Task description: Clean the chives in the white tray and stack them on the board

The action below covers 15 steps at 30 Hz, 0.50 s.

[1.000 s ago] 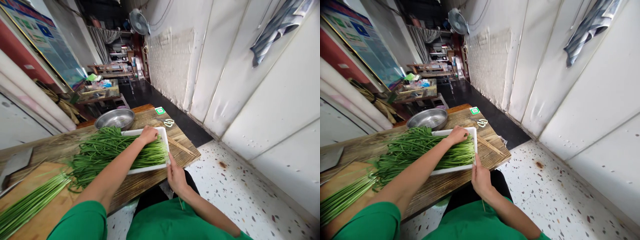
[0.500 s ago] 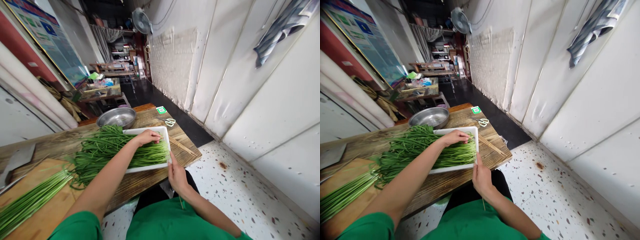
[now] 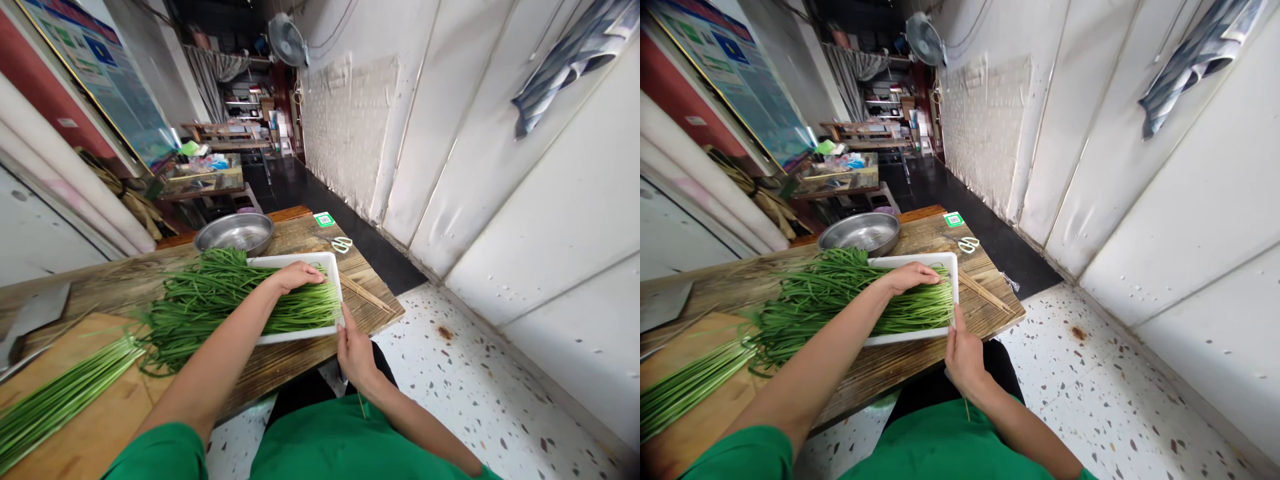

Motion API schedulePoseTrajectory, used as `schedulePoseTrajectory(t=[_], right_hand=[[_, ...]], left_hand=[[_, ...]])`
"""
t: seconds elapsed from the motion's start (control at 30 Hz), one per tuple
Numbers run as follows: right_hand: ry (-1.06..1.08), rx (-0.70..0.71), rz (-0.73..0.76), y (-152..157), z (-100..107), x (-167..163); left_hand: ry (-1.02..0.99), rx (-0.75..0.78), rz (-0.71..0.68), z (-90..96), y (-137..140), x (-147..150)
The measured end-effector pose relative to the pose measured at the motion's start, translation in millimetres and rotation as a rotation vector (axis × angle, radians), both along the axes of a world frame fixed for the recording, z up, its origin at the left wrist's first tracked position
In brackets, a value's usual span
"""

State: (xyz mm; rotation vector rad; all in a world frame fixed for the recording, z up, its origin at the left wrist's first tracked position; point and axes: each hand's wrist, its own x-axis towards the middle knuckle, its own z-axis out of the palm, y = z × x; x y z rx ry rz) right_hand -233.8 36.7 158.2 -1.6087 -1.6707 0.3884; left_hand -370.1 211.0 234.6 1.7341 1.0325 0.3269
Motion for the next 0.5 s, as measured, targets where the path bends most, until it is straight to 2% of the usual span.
schedulePoseTrajectory(t=[0.5], right_hand=[[-0.060, 0.038, -0.015, 0.7, -3.6, -0.9]], left_hand=[[0.010, -0.029, 0.030, -0.8, 1.2, -2.9]])
